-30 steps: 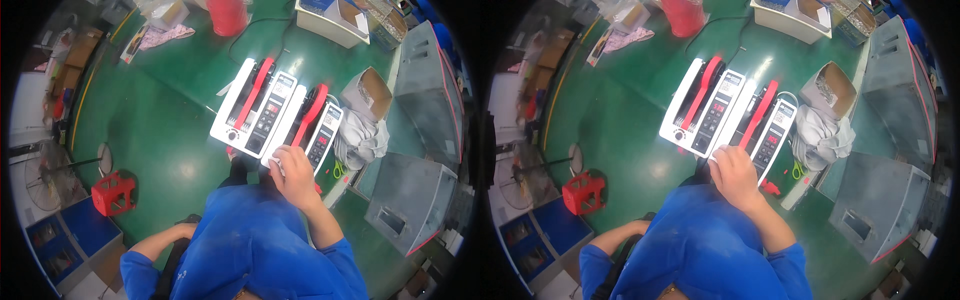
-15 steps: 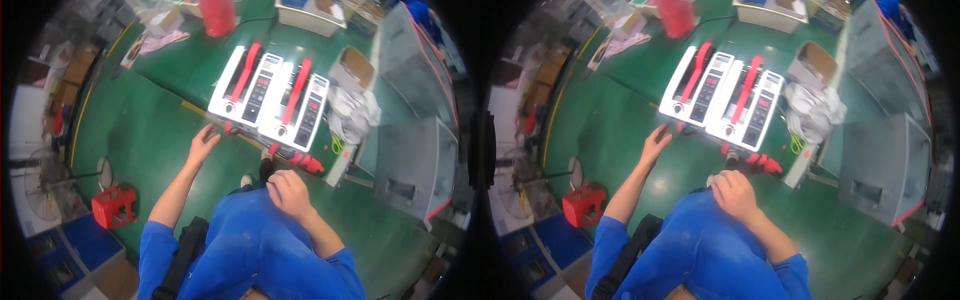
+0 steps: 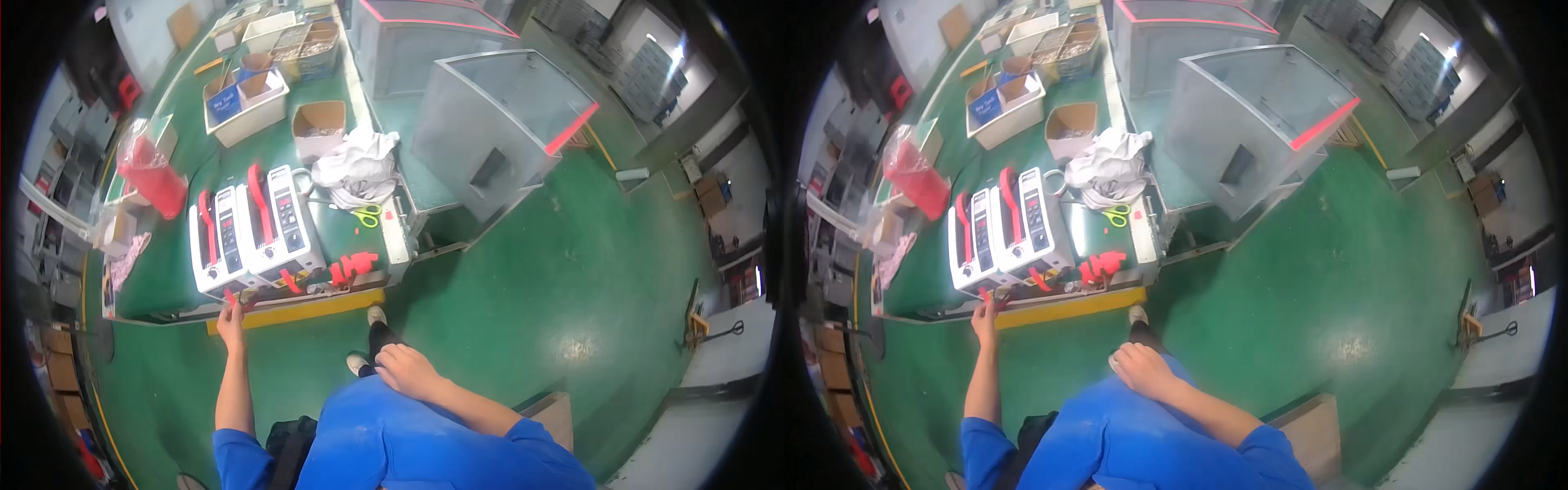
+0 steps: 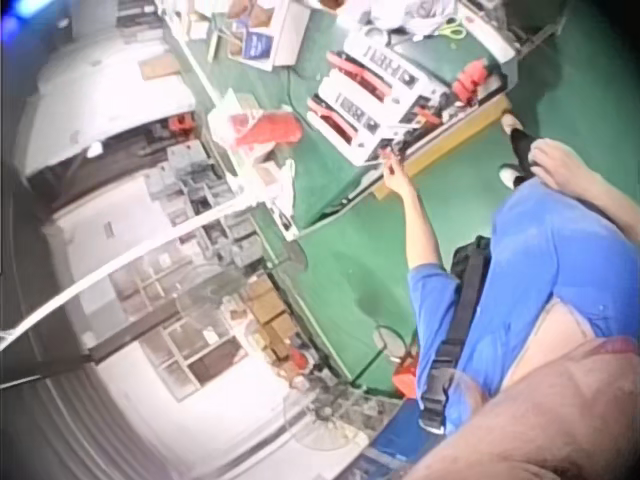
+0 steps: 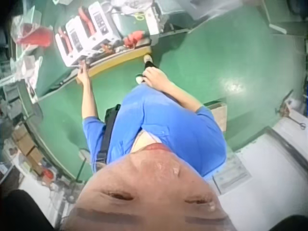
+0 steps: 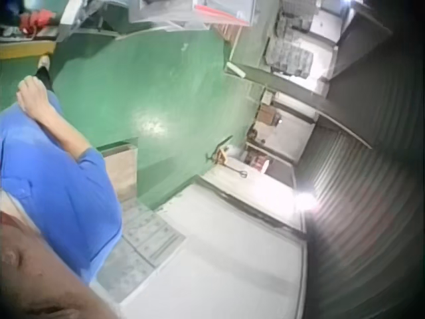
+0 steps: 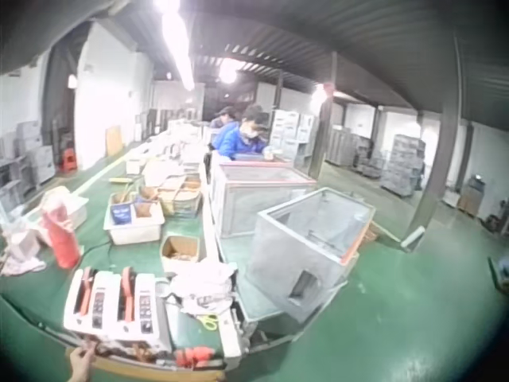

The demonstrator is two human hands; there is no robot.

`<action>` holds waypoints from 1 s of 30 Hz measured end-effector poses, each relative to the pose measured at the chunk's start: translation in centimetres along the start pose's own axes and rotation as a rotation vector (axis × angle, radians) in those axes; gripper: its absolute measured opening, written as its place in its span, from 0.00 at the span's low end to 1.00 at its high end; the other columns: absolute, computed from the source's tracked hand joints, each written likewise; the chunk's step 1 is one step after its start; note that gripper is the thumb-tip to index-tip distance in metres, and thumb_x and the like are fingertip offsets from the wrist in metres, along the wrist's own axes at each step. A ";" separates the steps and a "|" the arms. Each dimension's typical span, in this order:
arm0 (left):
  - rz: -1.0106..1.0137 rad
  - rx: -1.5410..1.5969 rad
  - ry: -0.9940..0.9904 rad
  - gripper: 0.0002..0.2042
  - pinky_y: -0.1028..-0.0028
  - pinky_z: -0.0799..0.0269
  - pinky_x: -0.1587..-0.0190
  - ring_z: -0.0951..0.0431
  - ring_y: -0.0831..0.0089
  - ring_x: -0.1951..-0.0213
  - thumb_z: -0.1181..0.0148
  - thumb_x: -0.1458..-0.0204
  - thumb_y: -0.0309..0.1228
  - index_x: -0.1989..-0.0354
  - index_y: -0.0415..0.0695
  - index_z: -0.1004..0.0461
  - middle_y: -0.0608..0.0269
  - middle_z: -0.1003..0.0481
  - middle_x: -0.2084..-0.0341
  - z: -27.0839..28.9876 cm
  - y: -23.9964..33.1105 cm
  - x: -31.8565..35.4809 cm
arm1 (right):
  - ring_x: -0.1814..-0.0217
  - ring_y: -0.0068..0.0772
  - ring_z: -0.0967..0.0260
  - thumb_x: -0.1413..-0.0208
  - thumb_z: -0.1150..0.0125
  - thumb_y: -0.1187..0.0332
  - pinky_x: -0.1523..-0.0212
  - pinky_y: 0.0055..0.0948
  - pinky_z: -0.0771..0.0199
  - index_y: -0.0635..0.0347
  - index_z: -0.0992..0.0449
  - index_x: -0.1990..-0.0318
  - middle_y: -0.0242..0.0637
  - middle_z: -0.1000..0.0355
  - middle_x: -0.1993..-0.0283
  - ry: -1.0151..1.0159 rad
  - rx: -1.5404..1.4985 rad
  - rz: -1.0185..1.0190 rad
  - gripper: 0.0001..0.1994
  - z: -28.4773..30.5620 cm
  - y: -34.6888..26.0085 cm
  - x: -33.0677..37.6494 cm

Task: Applying red adhesive tape to the edges of metal cabinet casings on an assembly line.

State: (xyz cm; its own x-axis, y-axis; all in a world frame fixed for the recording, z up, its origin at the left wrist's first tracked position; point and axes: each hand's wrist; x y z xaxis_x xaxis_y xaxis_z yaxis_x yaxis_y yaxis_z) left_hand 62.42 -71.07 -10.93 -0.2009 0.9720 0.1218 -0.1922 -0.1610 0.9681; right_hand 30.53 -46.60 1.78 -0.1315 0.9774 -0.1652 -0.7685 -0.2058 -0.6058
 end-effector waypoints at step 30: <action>-0.241 0.183 -0.723 0.15 0.85 0.40 0.80 0.34 0.87 0.81 0.43 0.54 0.20 0.58 0.39 0.38 0.70 0.31 0.79 -34.5 32.4 19.2 | 0.55 0.44 0.36 0.57 0.45 0.76 0.54 0.37 0.36 0.64 0.32 0.61 0.43 0.34 0.59 0.739 0.194 0.175 0.12 27.0 21.3 -5.6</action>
State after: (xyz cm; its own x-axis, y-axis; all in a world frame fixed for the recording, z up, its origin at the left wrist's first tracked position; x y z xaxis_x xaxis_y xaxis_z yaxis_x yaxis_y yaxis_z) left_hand 19.21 -63.55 15.26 0.5137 0.8568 -0.0451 0.0235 0.0385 0.9990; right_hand -1.99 -55.18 10.77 0.1377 0.6329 -0.7619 -0.8797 -0.2753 -0.3877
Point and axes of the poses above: each hand's wrist, its own x-axis away from the middle knuckle, its own z-axis out of the back of the hand, y = z × x
